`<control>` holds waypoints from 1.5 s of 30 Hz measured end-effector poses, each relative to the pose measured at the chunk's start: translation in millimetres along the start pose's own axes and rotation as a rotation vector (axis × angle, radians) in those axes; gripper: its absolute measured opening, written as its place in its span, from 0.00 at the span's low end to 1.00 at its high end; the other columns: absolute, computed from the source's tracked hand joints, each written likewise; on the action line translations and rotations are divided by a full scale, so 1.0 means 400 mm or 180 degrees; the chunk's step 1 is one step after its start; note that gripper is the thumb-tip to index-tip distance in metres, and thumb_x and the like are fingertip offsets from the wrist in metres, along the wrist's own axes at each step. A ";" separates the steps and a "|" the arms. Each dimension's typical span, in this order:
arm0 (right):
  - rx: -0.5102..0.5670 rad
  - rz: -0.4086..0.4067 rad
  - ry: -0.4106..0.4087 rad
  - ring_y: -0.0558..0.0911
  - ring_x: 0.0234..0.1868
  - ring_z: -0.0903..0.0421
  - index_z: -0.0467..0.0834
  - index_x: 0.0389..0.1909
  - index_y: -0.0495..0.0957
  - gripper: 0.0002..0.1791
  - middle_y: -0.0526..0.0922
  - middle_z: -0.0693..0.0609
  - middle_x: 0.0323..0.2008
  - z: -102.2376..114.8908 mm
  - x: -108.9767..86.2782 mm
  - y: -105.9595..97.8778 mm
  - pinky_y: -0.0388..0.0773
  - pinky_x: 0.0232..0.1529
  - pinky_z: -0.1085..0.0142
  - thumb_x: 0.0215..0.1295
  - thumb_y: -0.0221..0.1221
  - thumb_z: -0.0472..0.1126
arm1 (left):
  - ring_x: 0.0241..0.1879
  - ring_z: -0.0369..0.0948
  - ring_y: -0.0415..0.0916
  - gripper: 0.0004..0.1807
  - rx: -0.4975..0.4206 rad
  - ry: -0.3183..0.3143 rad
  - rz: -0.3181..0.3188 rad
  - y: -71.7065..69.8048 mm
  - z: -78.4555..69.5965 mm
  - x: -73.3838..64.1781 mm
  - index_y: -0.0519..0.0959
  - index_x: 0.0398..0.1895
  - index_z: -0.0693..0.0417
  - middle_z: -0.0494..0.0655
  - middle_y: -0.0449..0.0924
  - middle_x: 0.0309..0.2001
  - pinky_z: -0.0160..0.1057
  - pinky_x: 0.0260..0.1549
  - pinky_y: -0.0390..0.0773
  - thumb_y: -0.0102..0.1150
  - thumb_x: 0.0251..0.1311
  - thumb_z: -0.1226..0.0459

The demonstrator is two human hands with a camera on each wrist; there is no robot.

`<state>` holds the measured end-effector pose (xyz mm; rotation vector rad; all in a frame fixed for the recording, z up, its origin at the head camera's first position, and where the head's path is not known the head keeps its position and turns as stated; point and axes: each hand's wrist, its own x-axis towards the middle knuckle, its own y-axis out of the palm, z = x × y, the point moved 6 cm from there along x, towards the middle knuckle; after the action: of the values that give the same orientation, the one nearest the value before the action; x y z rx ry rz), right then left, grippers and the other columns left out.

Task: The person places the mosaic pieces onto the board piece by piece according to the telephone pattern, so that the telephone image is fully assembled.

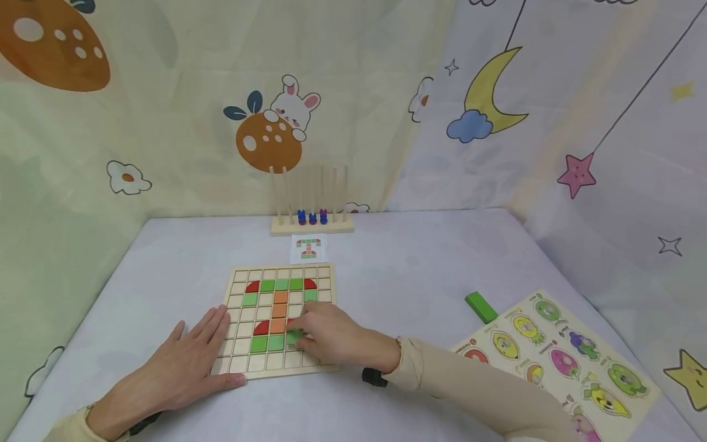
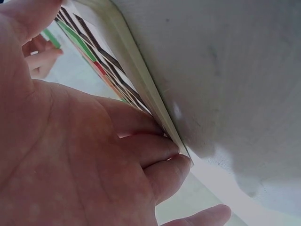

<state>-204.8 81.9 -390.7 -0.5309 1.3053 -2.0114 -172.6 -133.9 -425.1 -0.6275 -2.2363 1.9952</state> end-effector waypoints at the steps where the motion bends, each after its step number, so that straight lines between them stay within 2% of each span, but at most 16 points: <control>1: -0.0042 0.0006 -0.0026 0.72 0.34 0.66 0.46 0.55 0.87 0.17 0.85 0.52 0.41 0.003 0.004 0.005 0.68 0.33 0.77 0.66 0.69 0.39 | 0.81 0.61 0.50 0.68 0.0000 0.0000 0.0005 0.001 0.000 0.000 0.56 0.78 0.69 0.65 0.50 0.81 0.78 0.67 0.53 0.53 0.52 0.22; 7: -0.0165 0.0082 -0.0035 0.68 0.32 0.66 0.46 0.54 0.88 0.16 0.84 0.52 0.39 0.009 0.013 0.025 0.65 0.30 0.77 0.65 0.69 0.39 | 0.81 0.61 0.50 0.70 0.0026 -0.0019 0.0040 0.003 -0.001 0.006 0.56 0.78 0.69 0.64 0.50 0.81 0.78 0.67 0.52 0.51 0.51 0.20; 17: -0.0160 0.0005 -0.0050 0.74 0.34 0.66 0.46 0.49 0.90 0.13 0.88 0.53 0.38 0.005 0.021 0.019 0.68 0.31 0.78 0.62 0.71 0.39 | 0.80 0.61 0.51 0.69 0.0038 -0.0002 -0.0004 0.000 0.000 0.004 0.56 0.78 0.69 0.64 0.51 0.81 0.78 0.66 0.54 0.52 0.51 0.21; 27: 0.0200 -0.0014 0.0047 0.81 0.36 0.63 0.45 0.45 0.91 0.14 0.88 0.52 0.36 -0.008 0.032 0.020 0.72 0.29 0.78 0.57 0.75 0.40 | 0.80 0.60 0.51 0.67 0.0024 -0.0003 -0.0018 -0.001 -0.002 -0.003 0.56 0.78 0.69 0.64 0.51 0.81 0.78 0.67 0.54 0.54 0.53 0.23; 42: 0.0143 0.0010 0.0143 0.72 0.29 0.69 0.48 0.47 0.90 0.15 0.86 0.55 0.34 -0.013 0.036 0.027 0.69 0.26 0.77 0.59 0.75 0.42 | 0.81 0.60 0.51 0.68 0.0005 -0.0019 -0.0008 0.000 0.003 -0.004 0.56 0.78 0.69 0.64 0.51 0.81 0.78 0.67 0.54 0.54 0.52 0.23; 45: 0.0149 -0.0006 0.0100 0.72 0.29 0.68 0.48 0.48 0.90 0.15 0.87 0.55 0.35 -0.013 0.034 0.026 0.68 0.26 0.76 0.59 0.75 0.42 | 0.81 0.60 0.50 0.68 0.0006 -0.0027 0.0022 0.003 0.006 -0.001 0.56 0.79 0.68 0.64 0.51 0.81 0.78 0.67 0.54 0.53 0.52 0.22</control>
<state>-214.3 72.7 -402.7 -0.4808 1.2733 -2.0543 -172.7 -136.1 -426.4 -0.6284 -2.2397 2.0067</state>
